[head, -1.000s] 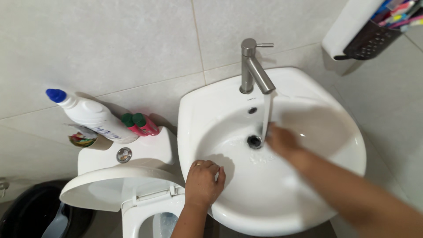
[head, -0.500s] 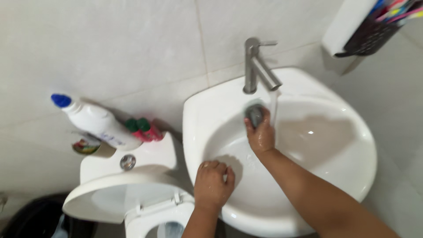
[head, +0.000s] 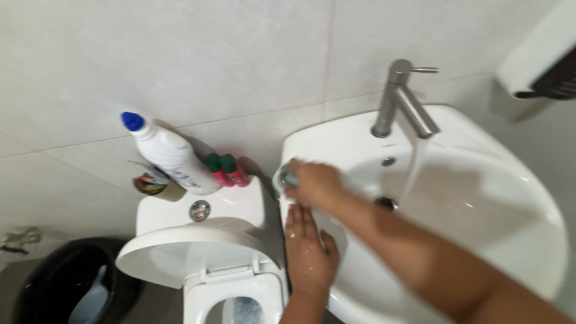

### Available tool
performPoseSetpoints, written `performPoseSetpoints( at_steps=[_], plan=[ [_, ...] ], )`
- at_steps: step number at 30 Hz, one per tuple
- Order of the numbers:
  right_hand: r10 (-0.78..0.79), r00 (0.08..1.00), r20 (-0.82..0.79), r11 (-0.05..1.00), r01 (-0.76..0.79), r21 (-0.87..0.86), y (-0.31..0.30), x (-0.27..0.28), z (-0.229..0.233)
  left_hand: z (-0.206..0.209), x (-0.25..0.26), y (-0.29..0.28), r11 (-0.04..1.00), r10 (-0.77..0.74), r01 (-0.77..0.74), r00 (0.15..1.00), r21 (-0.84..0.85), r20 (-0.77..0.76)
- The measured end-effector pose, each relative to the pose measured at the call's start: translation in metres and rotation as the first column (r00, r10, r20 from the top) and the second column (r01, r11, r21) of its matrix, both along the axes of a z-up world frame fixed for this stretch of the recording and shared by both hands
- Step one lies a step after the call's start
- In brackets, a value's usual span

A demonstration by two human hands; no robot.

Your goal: The person scrubs a white bathroom sink with a sponge under running water, then rinses the sponge and their hands. The sink is cleaned thoroughly, and the faucet is turned off at the end.

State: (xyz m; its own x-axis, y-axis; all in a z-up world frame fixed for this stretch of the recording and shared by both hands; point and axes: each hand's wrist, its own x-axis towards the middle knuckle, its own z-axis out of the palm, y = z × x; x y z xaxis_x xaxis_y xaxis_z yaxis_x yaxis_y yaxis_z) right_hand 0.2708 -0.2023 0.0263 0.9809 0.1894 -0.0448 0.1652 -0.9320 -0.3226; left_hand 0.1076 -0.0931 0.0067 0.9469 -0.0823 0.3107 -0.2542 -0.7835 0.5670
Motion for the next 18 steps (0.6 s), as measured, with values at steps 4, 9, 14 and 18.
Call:
performPoseSetpoints(
  at_steps=[4,9,14,18],
  plan=[
    [-0.050,0.999,-0.014,0.999,0.050,-0.010,0.007,0.022,0.015,-0.006,0.001,-0.005,0.997,0.006,-0.002,0.999,0.082,-0.047],
    [0.070,0.997,0.023,0.997,-0.069,-0.035,0.019,-0.005,0.020,-0.007,0.005,-0.002,0.998,-0.008,0.009,1.000,0.056,-0.009],
    [-0.284,0.947,-0.150,0.955,0.294,0.043,-0.086,0.000,0.009,-0.003,0.003,-0.002,0.993,0.017,-0.015,1.000,0.115,-0.017],
    [-0.517,0.851,0.098,0.848,0.524,-0.076,-0.225,-0.032,0.015,0.008,0.001,0.000,0.993,0.004,0.004,0.998,0.115,-0.065]
  ],
)
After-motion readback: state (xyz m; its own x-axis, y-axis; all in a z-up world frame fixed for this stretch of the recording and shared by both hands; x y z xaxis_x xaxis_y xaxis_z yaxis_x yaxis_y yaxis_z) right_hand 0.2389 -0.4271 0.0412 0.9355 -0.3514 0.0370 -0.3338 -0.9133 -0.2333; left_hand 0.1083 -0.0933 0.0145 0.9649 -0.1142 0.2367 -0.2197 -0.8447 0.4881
